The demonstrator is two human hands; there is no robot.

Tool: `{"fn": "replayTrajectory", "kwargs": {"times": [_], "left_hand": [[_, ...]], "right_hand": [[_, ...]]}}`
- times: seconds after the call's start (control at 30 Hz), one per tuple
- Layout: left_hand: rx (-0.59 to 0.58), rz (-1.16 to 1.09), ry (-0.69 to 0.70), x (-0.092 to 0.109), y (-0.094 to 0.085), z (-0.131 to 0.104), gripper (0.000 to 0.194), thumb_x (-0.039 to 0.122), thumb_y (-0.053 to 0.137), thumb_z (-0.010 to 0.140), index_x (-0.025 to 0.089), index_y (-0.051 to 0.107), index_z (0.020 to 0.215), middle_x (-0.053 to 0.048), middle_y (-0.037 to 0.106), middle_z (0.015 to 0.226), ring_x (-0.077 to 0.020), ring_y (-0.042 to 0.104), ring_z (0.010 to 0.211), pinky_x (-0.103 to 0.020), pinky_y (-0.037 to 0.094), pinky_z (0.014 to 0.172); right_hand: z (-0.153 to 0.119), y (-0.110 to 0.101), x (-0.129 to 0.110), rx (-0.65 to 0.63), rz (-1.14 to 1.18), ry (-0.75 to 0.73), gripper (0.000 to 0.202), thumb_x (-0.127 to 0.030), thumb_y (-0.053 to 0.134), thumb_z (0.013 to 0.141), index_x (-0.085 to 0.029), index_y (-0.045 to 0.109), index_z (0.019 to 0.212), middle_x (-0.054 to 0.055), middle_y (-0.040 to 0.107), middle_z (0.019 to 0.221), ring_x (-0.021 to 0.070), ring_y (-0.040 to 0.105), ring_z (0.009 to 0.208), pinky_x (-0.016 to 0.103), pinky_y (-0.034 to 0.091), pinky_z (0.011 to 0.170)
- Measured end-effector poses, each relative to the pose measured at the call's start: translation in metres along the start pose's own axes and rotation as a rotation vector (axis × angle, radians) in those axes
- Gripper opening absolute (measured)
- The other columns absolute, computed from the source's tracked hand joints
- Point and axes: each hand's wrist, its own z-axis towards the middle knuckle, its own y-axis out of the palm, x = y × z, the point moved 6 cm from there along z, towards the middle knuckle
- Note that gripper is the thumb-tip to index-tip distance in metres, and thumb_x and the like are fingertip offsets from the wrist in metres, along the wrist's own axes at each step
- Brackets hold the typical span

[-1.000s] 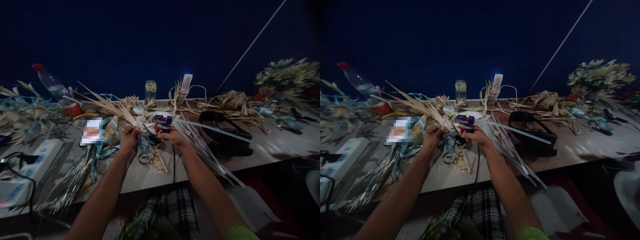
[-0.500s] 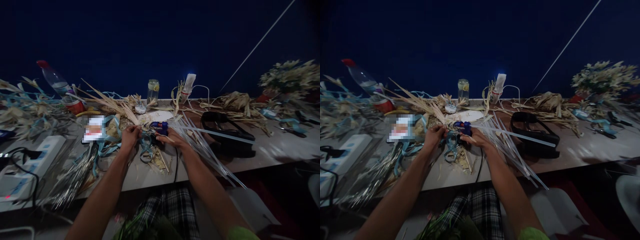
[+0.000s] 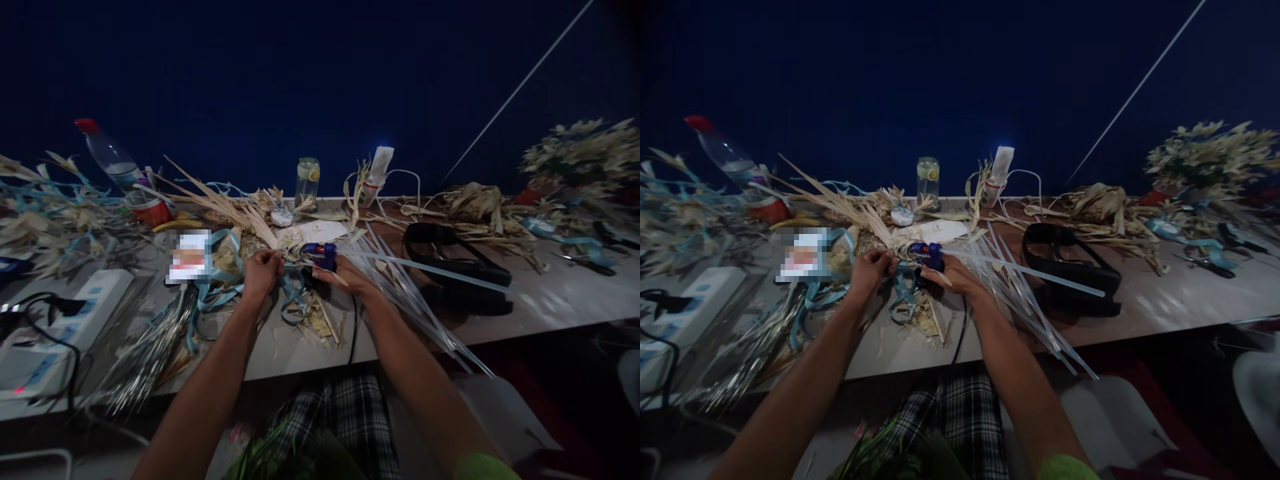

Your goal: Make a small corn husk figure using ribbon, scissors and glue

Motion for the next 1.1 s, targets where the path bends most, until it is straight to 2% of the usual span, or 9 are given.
{"fn": "replayTrajectory", "kwargs": {"times": [0.5, 0.67, 0.83, 1.1], "left_hand": [[-0.012, 0.002, 0.012, -0.006, 0.000, 0.004, 0.016, 0.030, 0.061, 0.065, 0.014, 0.059, 0.068, 0.001, 0.057, 0.055, -0.0072, 0.045, 0.041, -0.020, 0.035, 0.042], [-0.028, 0.016, 0.031, -0.006, 0.001, 0.004, 0.018, 0.032, 0.062, 0.065, 0.014, 0.059, 0.065, 0.000, 0.056, 0.053, -0.0074, 0.044, 0.040, -0.019, 0.034, 0.041], [-0.022, 0.020, 0.029, -0.010, 0.000, 0.006, 0.019, 0.032, 0.061, 0.065, 0.013, 0.061, 0.070, 0.000, 0.058, 0.056, -0.0076, 0.046, 0.041, -0.018, 0.034, 0.041], [-0.022, 0.007, 0.006, -0.005, 0.001, 0.003, 0.021, 0.034, 0.063, 0.064, 0.013, 0.060, 0.067, 0.000, 0.057, 0.056, -0.0068, 0.045, 0.040, -0.019, 0.035, 0.040]], "right_hand": [[0.001, 0.003, -0.001, -0.019, -0.032, -0.023, 0.035, -0.046, 0.058, 0.073, -0.014, 0.063, 0.085, 0.006, 0.064, 0.078, 0.0181, 0.057, 0.072, 0.029, 0.042, 0.065], [0.001, 0.000, 0.000, 0.010, -0.004, -0.009, 0.034, -0.045, 0.059, 0.073, -0.014, 0.063, 0.085, 0.005, 0.063, 0.075, 0.0170, 0.055, 0.069, 0.028, 0.042, 0.063], [0.000, 0.000, -0.004, -0.007, -0.011, -0.025, 0.034, -0.045, 0.059, 0.072, -0.014, 0.063, 0.086, 0.005, 0.063, 0.075, 0.0162, 0.053, 0.068, 0.027, 0.041, 0.062], [0.001, 0.000, -0.002, -0.003, -0.020, -0.001, 0.034, -0.046, 0.057, 0.073, -0.014, 0.063, 0.082, 0.004, 0.061, 0.073, 0.0160, 0.053, 0.067, 0.028, 0.041, 0.062]]}}
